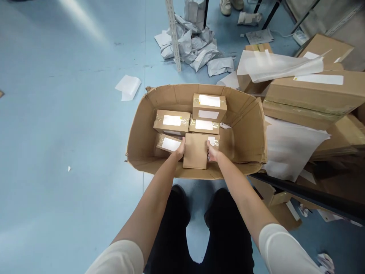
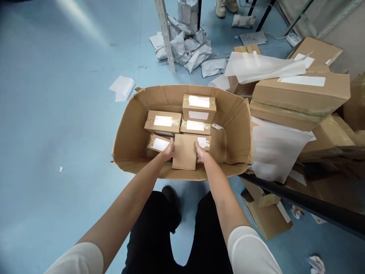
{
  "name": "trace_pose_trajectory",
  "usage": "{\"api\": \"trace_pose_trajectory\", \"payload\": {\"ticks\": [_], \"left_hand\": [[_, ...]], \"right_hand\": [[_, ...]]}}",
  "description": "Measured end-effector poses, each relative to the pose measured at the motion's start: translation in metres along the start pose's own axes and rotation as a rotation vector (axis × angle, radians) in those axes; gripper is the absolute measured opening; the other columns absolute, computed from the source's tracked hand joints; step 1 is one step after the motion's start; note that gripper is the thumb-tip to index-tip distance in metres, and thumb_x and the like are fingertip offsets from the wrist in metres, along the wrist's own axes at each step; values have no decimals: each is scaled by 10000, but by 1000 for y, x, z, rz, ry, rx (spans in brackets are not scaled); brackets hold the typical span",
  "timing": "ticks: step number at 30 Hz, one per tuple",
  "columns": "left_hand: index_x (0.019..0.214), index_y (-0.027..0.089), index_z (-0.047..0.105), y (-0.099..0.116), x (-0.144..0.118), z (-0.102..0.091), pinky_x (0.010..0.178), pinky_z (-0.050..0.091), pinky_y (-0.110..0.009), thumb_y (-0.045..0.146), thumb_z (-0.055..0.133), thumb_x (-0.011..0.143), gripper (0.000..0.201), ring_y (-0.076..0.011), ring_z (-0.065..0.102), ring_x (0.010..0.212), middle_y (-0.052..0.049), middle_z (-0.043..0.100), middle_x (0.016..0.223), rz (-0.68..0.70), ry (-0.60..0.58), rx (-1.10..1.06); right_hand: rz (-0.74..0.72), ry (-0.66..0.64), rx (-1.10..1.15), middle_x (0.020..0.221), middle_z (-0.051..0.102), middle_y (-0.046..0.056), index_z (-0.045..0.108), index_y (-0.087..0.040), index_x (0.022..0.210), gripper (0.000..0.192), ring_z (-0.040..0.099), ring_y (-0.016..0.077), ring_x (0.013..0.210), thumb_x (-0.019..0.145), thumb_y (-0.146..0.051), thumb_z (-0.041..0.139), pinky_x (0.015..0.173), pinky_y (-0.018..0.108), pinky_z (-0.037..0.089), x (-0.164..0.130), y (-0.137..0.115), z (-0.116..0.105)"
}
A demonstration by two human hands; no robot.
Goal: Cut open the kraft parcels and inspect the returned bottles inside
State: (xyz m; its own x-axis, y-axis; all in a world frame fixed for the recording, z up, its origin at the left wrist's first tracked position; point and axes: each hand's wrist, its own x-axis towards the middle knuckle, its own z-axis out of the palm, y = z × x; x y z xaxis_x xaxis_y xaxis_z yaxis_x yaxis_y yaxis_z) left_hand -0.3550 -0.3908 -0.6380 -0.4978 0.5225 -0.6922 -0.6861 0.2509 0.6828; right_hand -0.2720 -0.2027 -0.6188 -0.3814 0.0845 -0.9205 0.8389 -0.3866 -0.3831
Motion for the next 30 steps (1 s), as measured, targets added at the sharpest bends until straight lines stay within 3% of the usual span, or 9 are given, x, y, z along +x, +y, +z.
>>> {"api": "trace_pose_trajectory", "payload": {"ticks": [3,10,17,23,27,30], "left_hand": [[1320,251,527,-2,-2,5,1115,275,-431,796,97,796,870,-286,354,1356,-67,567,1322,-24,-26,-117],[1238,220,602,7,-15,8,1103,259,-495,803,148,786,866,-337,384,1329,-117,614,1253,-42,36,-199],[1160,197,650,32,-27,7,1064,320,-478,810,186,775,859,-349,406,1311,-137,588,1283,-35,0,-172],[1143,225,658,105,-83,18,1057,330,-449,758,226,817,759,-316,457,1276,-102,612,1260,-27,4,-137],[1151,271,656,176,-144,29,1055,325,-465,726,237,837,693,-312,491,1242,-64,646,1213,54,-26,-76],[1182,248,642,233,-200,41,1036,335,-507,735,235,830,726,-332,509,1217,-85,654,1194,124,-21,-54]], "right_hand": [[-3,-53,45,1427,442,151,428,-296,1354,784,474,294,1265,772,-801,283,988,615,335,2,4,3],[-55,-94,59,1332,529,191,482,-242,1308,809,535,309,1192,778,-803,239,928,627,391,-10,0,1],[-78,-116,15,1325,534,185,521,-270,1260,793,564,328,1138,759,-820,246,896,644,400,-47,-27,-3],[-77,-64,9,1244,570,221,590,-211,1161,805,563,351,1124,738,-828,289,887,696,350,-134,-78,8],[-80,-39,-23,1205,588,201,600,-212,1102,805,587,333,1069,724,-843,274,880,691,356,-214,-123,19],[-123,-15,-40,1110,632,157,608,-225,1029,758,622,273,959,729,-839,280,867,598,433,-284,-157,26]]}}
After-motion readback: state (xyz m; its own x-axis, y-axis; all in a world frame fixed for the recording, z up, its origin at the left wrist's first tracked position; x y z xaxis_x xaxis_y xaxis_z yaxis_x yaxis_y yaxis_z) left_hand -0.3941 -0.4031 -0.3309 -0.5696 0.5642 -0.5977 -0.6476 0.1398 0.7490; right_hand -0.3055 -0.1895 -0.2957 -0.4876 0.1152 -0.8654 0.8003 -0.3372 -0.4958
